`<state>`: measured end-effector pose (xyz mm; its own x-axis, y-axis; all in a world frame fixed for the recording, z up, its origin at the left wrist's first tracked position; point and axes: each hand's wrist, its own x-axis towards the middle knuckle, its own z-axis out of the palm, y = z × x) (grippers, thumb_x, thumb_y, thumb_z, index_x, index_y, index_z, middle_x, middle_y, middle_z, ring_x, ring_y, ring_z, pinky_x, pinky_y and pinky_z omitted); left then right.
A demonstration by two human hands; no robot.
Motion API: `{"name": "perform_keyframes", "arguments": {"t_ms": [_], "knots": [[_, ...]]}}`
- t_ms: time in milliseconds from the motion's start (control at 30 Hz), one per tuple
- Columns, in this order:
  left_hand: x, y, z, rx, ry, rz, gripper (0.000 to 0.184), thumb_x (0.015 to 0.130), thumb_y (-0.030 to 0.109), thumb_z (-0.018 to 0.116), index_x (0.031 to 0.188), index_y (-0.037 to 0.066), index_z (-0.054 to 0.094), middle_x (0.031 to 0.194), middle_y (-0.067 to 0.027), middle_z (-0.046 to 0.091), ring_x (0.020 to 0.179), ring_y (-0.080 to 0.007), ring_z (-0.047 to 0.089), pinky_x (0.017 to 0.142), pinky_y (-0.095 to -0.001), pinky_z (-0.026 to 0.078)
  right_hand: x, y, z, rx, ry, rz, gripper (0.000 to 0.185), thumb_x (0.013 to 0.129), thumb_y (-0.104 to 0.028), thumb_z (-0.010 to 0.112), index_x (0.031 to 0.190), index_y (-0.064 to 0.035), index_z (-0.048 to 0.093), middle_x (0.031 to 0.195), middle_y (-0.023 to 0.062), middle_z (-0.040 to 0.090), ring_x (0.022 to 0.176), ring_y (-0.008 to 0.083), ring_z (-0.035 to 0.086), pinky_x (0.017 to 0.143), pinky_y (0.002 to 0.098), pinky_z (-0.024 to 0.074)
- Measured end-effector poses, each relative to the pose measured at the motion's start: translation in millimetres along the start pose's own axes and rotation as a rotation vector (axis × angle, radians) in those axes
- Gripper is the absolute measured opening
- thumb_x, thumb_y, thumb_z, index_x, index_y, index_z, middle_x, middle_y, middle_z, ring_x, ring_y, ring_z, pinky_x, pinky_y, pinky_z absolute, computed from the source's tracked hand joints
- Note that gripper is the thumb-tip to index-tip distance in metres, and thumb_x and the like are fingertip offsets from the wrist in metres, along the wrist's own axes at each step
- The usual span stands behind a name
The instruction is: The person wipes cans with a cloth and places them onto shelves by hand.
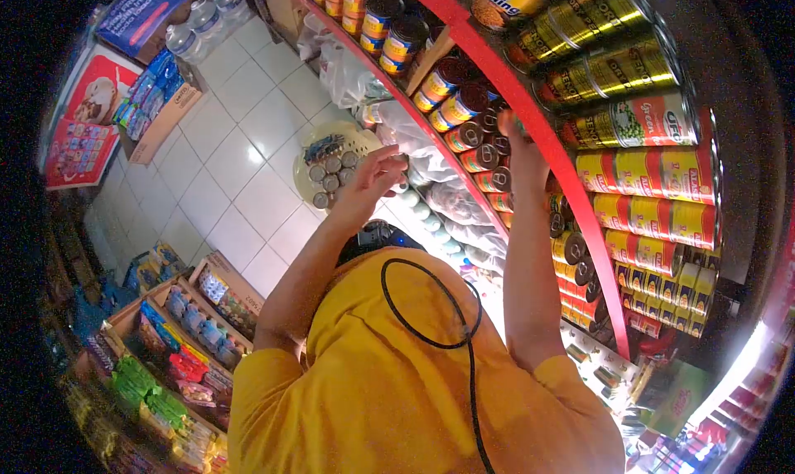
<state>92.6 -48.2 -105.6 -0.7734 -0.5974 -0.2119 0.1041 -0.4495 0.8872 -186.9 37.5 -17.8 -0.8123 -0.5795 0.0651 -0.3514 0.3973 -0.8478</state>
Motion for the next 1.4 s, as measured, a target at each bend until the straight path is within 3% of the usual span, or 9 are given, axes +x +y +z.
{"name": "perform_keyframes", "arguments": {"t_ms": [100, 267, 700, 800, 833, 933, 1033, 1233, 1400], "knots": [[-1.2, -4.0, -8.8, 0.030, 0.000, -0.008, 0.054, 0.106, 0.029, 0.060, 0.153, 0.011, 0.041, 0.134, -0.0110, 0.060, 0.114, -0.0186, 0.060, 0.093, -0.0347, 0.051, 29.7, -1.5, 2.6, 0.015, -0.037, 0.151, 0.050, 0.089, -0.017, 0.080, 0.134, -0.0041, 0.061, 0.127, 0.0071, 0.065, 0.121, 0.0183, 0.060, 0.104, 0.0355, 0.0466], [-1.5, -2.6, -11.2, 0.021, 0.058, 0.004, 0.053, 0.103, 0.027, 0.064, 0.148, 0.005, 0.047, 0.123, -0.0059, 0.062, 0.107, -0.0140, 0.058, 0.091, -0.0298, 0.049, 100.5, 83.7, -0.5, -0.091, -0.073, -0.027, 0.056, 0.089, -0.025, 0.080, 0.138, -0.0060, 0.059, 0.135, 0.0074, 0.063, 0.126, 0.0190, 0.059, 0.105, 0.0378, 0.0459], [1.6, -9.1, -13.3, 0.099, 0.016, -0.029, 0.052, 0.103, 0.032, 0.066, 0.146, 0.009, 0.048, 0.131, -0.0072, 0.059, 0.114, -0.0162, 0.057, 0.094, -0.0326, 0.047, 73.1, 37.0, 15.2, -0.073, -0.192, -0.071, 0.050, 0.086, -0.026, 0.085, 0.126, -0.0039, 0.065, 0.124, 0.0090, 0.069, 0.112, 0.0178, 0.064, 0.094, 0.0365, 0.0489], [7.9, -19.5, -36.1, 0.177, 0.074, -0.038, 0.048, 0.101, 0.026, 0.068, 0.140, 0.002, 0.054, 0.117, -0.0065, 0.066, 0.105, -0.0144, 0.060, 0.093, -0.0309, 0.050, 58.2, 4.3, 16.8, -0.223, -0.135, -0.044, 0.056, 0.084, -0.031, 0.087, 0.128, -0.0032, 0.065, 0.123, 0.0104, 0.069, 0.112, 0.0165, 0.063, 0.095, 0.0360, 0.0486], [14.5, -40.7, -55.5, 0.136, 0.097, -0.100, 0.055, 0.094, 0.033, 0.075, 0.138, 0.003, 0.057, 0.119, -0.0134, 0.068, 0.107, -0.0212, 0.065, 0.093, -0.0364, 0.053, 50.3, -0.7, 15.3, -0.256, -0.116, -0.022, 0.060, 0.083, -0.033, 0.087, 0.130, -0.0029, 0.064, 0.124, 0.0111, 0.068, 0.114, 0.0170, 0.063, 0.096, 0.0362, 0.0483], [26.9, -111.8, -132.6, 0.941, 0.290, -0.105, 0.062, 0.084, 0.037, 0.083, 0.132, 0.005, 0.060, 0.122, -0.0201, 0.068, 0.108, -0.0337, 0.068, 0.092, -0.0454, 0.055, 26.0, 0.2, 11.0, -0.202, -0.074, 0.032, 0.066, 0.084, -0.032, 0.086, 0.137, -0.0019, 0.059, 0.130, 0.0137, 0.064, 0.119, 0.0212, 0.061, 0.099, 0.0379, 0.0477], [26.0, -105.0, -151.9, 1.150, 0.512, -0.382, 0.063, 0.077, 0.034, 0.085, 0.127, 0.005, 0.060, 0.124, -0.0245, 0.065, 0.109, -0.0453, 0.066, 0.092, -0.0521, 0.055, -19.8, 14.3, 14.4, -0.119, -0.005, -0.067, 0.067, 0.088, -0.021, 0.081, 0.144, -0.0007, 0.051, 0.137, 0.0170, 0.059, 0.123, 0.0285, 0.059, 0.101, 0.0413, 0.0478], [64.2, -141.0, -137.5, 1.501, 0.281, 0.128, 0.051, 0.080, 0.027, 0.080, 0.124, 0.009, 0.061, 0.118, -0.0180, 0.063, 0.112, -0.0423, 0.061, 0.093, -0.0520, 0.055, -98.8, 6.0, 8.5, -0.245, -0.211, -0.079, 0.085, 0.086, -0.020, 0.083, 0.156, -0.0042, 0.038, 0.143, 0.0188, 0.052, 0.130, 0.0307, 0.055, 0.106, 0.0428, 0.0474], [102.0, -187.0, -124.8, 1.595, 0.105, -0.029, 0.034, 0.091, 0.027, 0.068, 0.122, 0.014, 0.062, 0.117, -0.0144, 0.063, 0.110, -0.0360, 0.064, 0.088, -0.0484, 0.057, -107.2, -5.9, -1.6, -0.194, -0.411, -0.045, 0.077, 0.086, -0.018, 0.081, 0.153, -0.0084, 0.044, 0.142, 0.0159, 0.056, 0.127, 0.0275, 0.059, 0.104, 0.0399, 0.0501]]}}
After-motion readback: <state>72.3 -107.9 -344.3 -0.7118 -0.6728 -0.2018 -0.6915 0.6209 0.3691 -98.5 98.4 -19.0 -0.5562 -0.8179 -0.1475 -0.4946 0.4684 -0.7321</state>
